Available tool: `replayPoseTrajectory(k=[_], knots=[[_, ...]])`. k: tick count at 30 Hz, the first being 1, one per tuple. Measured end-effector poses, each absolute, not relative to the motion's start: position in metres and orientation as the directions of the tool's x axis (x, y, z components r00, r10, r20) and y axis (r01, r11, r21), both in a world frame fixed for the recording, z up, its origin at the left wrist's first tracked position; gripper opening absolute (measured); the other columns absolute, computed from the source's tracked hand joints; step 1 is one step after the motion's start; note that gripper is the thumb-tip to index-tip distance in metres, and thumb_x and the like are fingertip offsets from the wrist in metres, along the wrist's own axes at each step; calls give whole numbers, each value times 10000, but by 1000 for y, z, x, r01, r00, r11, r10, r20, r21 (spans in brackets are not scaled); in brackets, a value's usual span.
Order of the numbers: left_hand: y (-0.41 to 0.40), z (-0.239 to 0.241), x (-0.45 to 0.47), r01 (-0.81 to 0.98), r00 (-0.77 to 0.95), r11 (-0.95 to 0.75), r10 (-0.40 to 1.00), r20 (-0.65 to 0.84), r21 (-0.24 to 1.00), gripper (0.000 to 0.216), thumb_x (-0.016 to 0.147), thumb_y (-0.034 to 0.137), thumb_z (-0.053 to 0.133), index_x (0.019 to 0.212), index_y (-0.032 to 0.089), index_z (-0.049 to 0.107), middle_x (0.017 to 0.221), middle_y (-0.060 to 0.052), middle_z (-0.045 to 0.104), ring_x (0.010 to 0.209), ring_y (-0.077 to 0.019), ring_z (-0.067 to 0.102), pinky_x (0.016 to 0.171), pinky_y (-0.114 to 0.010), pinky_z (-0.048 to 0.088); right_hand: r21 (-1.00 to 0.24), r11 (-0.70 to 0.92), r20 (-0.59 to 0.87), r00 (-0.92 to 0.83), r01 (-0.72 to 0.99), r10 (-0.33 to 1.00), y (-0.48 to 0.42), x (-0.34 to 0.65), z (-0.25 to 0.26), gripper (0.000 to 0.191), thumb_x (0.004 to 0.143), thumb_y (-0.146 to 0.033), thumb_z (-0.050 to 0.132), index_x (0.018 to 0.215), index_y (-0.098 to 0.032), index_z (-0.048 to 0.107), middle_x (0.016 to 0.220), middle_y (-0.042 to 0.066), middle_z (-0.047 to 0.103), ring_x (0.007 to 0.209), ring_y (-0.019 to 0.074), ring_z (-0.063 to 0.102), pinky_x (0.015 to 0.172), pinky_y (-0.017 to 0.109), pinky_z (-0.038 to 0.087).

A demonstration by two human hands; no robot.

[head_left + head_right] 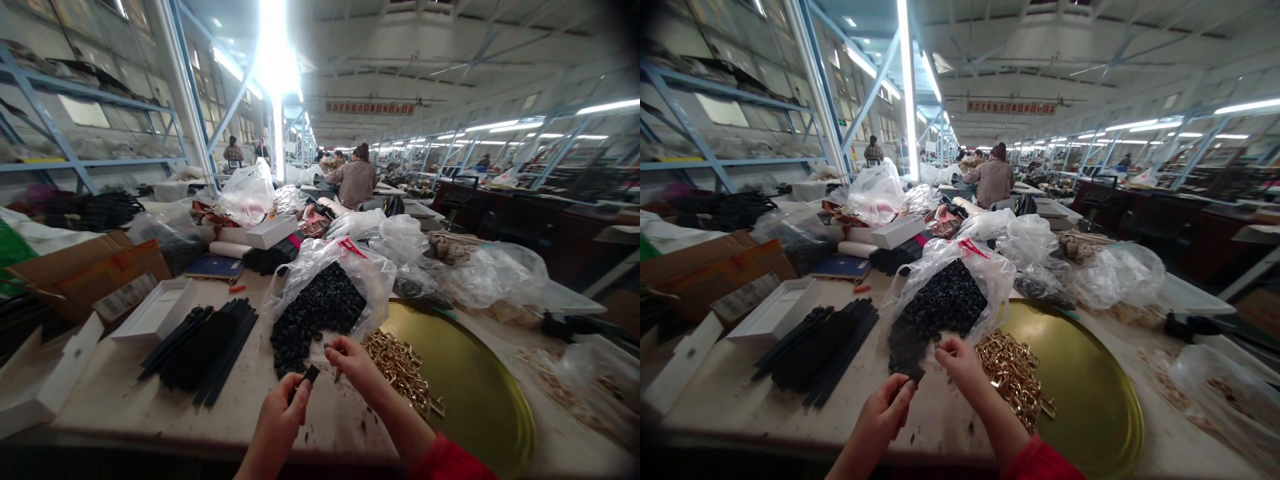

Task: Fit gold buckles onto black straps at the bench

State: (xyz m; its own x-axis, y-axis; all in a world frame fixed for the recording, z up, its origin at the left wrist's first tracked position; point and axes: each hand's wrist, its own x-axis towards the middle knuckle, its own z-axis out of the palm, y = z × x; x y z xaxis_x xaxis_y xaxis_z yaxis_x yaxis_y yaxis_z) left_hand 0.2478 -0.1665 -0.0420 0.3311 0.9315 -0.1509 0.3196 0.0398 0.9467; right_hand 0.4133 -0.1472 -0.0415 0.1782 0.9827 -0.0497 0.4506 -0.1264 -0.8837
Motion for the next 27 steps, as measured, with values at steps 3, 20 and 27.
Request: replayPoseTrajectory(k=[3,20,27], knots=[[-178,-38,252,321,380,-22,919,-108,947,330,831,465,391,756,169,514,485,74,383,452,-97,375,464,-204,287,-969,-131,-107,121,210,987,-196,405,-44,294,841,-440,427,761,-169,507,663,15,563,610,141,548,583,259,448],[-221,-21,250,422,604,-130,779,-171,897,190,817,231,403,897,170,565,784,-5,635,709,-143,560,634,-211,388,-751,-197,-293,51,-630,955,-267,388,-47,309,535,-361,816,710,-168,652,574,-32,611,558,107,548,608,237,418],[-218,-28,249,388,595,-34,772,-222,921,246,816,220,405,1052,179,457,830,-8,633,755,-146,577,682,-228,419,-750,-174,-266,50,-639,963,-271,384,-70,287,673,-433,713,773,-179,622,618,-18,601,579,124,540,582,249,411]])
